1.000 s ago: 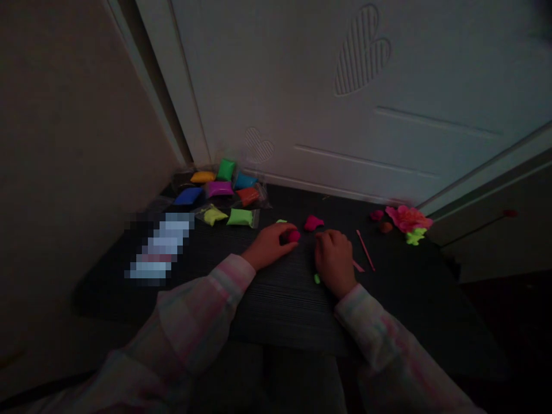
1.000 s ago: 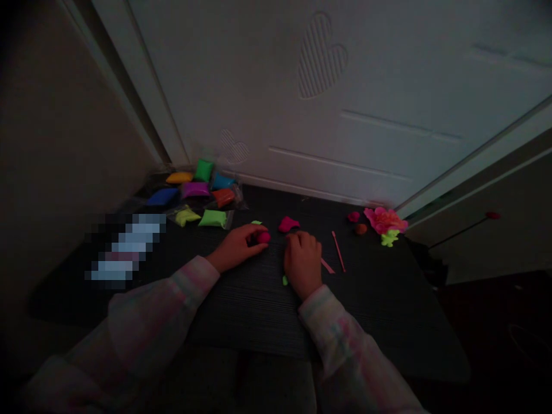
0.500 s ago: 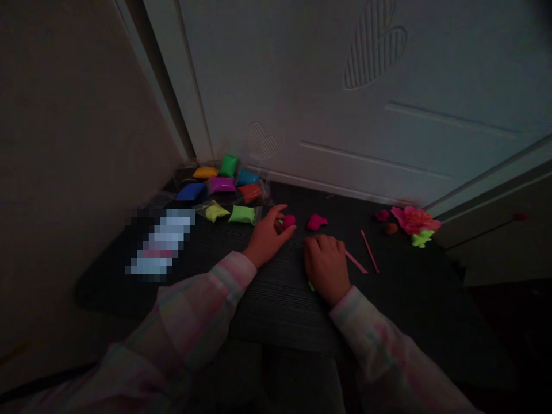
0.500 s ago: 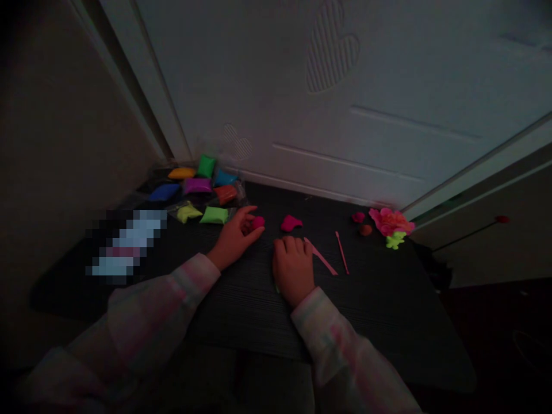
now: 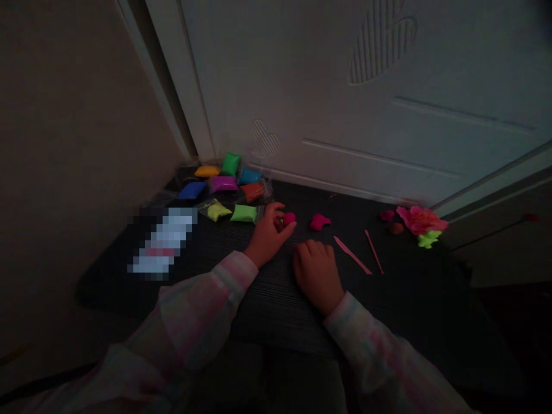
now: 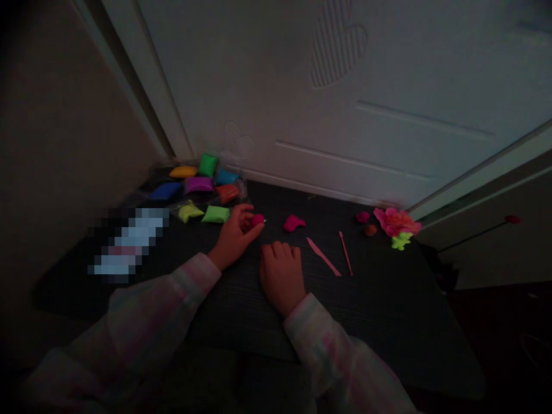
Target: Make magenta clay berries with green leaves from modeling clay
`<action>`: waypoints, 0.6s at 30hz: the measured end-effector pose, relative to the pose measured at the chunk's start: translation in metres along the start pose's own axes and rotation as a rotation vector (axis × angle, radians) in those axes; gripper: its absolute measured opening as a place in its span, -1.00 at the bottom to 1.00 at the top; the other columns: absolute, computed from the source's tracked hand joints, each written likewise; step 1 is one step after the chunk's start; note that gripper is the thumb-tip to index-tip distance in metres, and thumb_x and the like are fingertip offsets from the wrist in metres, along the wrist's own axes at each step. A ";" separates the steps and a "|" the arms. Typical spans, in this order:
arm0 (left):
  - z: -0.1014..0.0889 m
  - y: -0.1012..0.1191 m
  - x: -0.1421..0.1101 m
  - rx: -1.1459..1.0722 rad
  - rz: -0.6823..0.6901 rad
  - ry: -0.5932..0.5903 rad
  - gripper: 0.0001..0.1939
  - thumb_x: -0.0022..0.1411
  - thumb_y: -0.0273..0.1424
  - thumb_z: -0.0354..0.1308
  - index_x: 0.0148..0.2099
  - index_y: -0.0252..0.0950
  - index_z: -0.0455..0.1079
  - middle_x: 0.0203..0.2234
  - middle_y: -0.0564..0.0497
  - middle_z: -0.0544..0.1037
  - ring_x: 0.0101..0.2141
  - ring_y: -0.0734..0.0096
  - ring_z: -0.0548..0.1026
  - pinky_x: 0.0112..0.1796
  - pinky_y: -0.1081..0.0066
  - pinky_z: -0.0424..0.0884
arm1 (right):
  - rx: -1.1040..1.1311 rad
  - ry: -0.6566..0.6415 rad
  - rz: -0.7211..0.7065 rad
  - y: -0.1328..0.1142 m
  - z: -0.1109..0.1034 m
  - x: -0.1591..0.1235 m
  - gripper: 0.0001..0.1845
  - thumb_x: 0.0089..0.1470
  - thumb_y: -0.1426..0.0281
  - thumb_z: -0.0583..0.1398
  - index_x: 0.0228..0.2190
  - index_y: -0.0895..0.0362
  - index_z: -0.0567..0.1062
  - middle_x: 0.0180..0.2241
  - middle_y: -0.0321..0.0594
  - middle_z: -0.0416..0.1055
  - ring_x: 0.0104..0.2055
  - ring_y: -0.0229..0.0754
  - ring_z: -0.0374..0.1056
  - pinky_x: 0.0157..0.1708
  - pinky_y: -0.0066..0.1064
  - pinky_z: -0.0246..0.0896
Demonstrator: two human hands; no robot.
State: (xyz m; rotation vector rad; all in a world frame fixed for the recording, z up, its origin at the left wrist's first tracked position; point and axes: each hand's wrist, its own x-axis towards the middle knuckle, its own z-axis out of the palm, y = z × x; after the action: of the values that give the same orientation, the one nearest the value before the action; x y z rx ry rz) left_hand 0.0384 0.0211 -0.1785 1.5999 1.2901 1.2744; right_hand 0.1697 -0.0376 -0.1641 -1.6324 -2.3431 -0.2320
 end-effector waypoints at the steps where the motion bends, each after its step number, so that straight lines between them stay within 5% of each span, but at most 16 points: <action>1: 0.000 0.001 0.000 -0.003 -0.001 -0.002 -0.59 0.01 -0.38 0.13 -0.08 -0.27 0.11 -0.40 0.04 0.38 -0.43 0.51 0.38 -0.37 0.43 0.31 | -0.014 -0.001 0.008 0.001 0.000 0.001 -0.84 0.08 0.42 0.02 -0.36 0.12 0.39 -0.41 -0.20 0.34 -0.34 -0.15 0.17 -0.33 -0.31 -0.12; 13: 0.000 0.001 0.000 -0.011 -0.006 -0.011 -0.61 0.01 -0.36 0.13 -0.11 -0.27 0.11 -0.41 0.06 0.38 -0.47 0.53 0.36 -0.40 0.46 0.29 | -0.074 -0.003 0.075 0.018 0.004 0.006 -0.78 0.11 0.41 -0.02 -0.30 0.19 0.38 -0.36 -0.12 0.35 -0.29 -0.11 0.18 -0.30 -0.28 -0.13; 18: 0.000 0.002 0.000 0.004 -0.010 -0.012 -0.62 -0.01 -0.37 0.14 -0.13 -0.28 0.12 -0.41 0.05 0.38 -0.47 0.53 0.35 -0.40 0.45 0.28 | -0.047 -0.028 -0.021 0.005 0.001 0.002 -0.81 0.09 0.41 0.00 -0.31 0.10 0.39 -0.40 -0.22 0.35 -0.32 -0.16 0.18 -0.30 -0.30 -0.12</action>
State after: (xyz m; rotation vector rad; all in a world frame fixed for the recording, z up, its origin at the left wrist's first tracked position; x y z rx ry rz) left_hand 0.0386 0.0203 -0.1770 1.5996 1.2921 1.2559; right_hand 0.1733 -0.0341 -0.1641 -1.6437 -2.3935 -0.2728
